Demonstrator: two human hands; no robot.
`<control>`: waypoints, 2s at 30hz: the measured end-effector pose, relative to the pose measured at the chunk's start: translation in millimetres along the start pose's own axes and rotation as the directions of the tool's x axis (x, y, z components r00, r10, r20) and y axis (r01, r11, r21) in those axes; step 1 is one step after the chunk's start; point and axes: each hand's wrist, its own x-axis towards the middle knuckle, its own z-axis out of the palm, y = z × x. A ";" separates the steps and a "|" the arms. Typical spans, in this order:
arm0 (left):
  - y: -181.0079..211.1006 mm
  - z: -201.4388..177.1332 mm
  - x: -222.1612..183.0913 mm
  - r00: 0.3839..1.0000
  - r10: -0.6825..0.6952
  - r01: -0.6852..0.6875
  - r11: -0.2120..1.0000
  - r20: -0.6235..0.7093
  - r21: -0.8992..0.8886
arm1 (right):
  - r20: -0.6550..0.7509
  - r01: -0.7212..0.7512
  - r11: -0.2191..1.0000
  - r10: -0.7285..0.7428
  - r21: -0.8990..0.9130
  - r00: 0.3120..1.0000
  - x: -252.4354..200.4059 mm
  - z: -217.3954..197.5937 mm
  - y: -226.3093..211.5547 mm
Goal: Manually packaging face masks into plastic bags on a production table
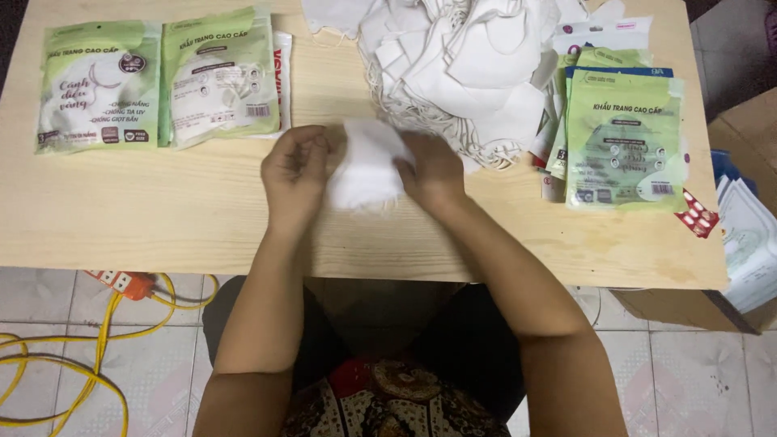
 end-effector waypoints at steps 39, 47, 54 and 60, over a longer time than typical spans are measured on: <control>11.9 7.7 -7.3 0.984 -0.171 0.176 0.977 0.046 -0.123 | -0.284 -0.081 0.995 0.062 -0.055 0.957 126.8 -117.6 133.3; 17.5 4.2 -5.0 0.990 -0.133 0.138 0.982 0.050 -0.129 | -0.420 0.148 0.932 0.006 0.332 0.907 66.0 -206.5 105.0; 11.8 7.7 -6.4 0.997 -0.070 0.073 0.995 0.035 -0.069 | 0.420 -0.496 0.768 0.325 0.406 0.847 19.6 -132.6 79.1; 8.7 8.3 -8.5 0.993 -0.095 0.098 0.994 0.065 -0.055 | 0.115 -0.212 0.938 0.186 0.275 0.976 16.1 -100.5 56.0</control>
